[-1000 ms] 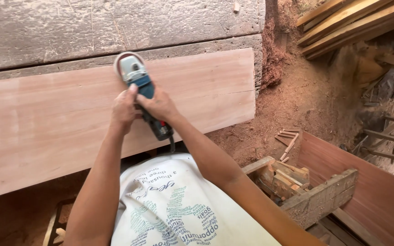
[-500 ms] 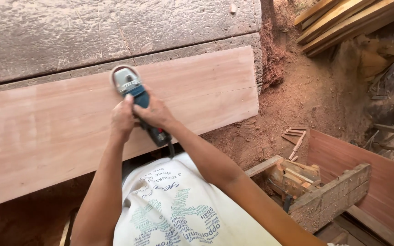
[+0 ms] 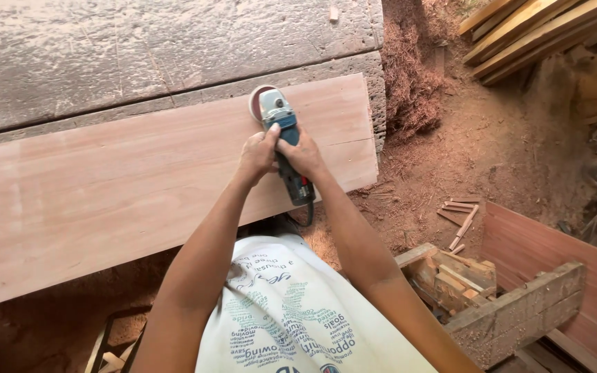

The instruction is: The person uses an angle grinder with a sanding disc to smooth the surface of a large wooden plank. They move the tool back and forth across the wood, covering the entire surface area while standing in a workshop.

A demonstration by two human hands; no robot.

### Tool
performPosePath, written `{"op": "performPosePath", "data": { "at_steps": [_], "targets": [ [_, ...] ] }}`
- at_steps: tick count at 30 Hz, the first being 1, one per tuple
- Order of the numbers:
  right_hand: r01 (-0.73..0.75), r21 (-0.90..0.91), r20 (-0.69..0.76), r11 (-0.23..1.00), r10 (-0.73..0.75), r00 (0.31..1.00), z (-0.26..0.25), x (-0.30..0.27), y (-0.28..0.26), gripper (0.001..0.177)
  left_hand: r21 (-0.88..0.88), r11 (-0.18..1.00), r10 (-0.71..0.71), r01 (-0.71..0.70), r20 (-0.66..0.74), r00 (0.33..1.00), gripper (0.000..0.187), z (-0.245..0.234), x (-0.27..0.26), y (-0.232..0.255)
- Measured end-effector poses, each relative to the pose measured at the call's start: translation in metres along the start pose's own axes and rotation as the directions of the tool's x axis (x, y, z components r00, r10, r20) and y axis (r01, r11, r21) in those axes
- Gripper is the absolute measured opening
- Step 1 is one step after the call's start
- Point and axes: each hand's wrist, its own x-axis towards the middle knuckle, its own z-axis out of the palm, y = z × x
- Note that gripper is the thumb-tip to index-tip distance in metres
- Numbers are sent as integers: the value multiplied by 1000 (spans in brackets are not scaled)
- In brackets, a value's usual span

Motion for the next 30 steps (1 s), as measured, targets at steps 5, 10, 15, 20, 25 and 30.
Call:
{"op": "performPosePath", "data": {
  "at_steps": [5,10,15,20,25,30],
  "targets": [
    [17,139,25,990,-21,999,-52,7,9,65,17,1000,-6,6,12,1000,62,50,15,9],
    [88,128,41,988,-94,995,-88,19,25,64,24,1000,0,0,17,1000,63,85,23,19],
    [41,170,24,985,-45,999,-120,19,29,64,29,999,20,-21,36,999,64,117,35,23],
    [17,89,22,996,-19,1000,-150,24,39,58,46,999,26,-29,59,998,66,148,54,19],
    [42,245,29,969,-51,998,-172,36,70,56,76,996,32,-38,74,997,66,177,62,29],
    [-40,235,-19,971,46,999,-198,35,73,52,145,988,28,-47,130,991,66,204,65,44]
  ]
}}
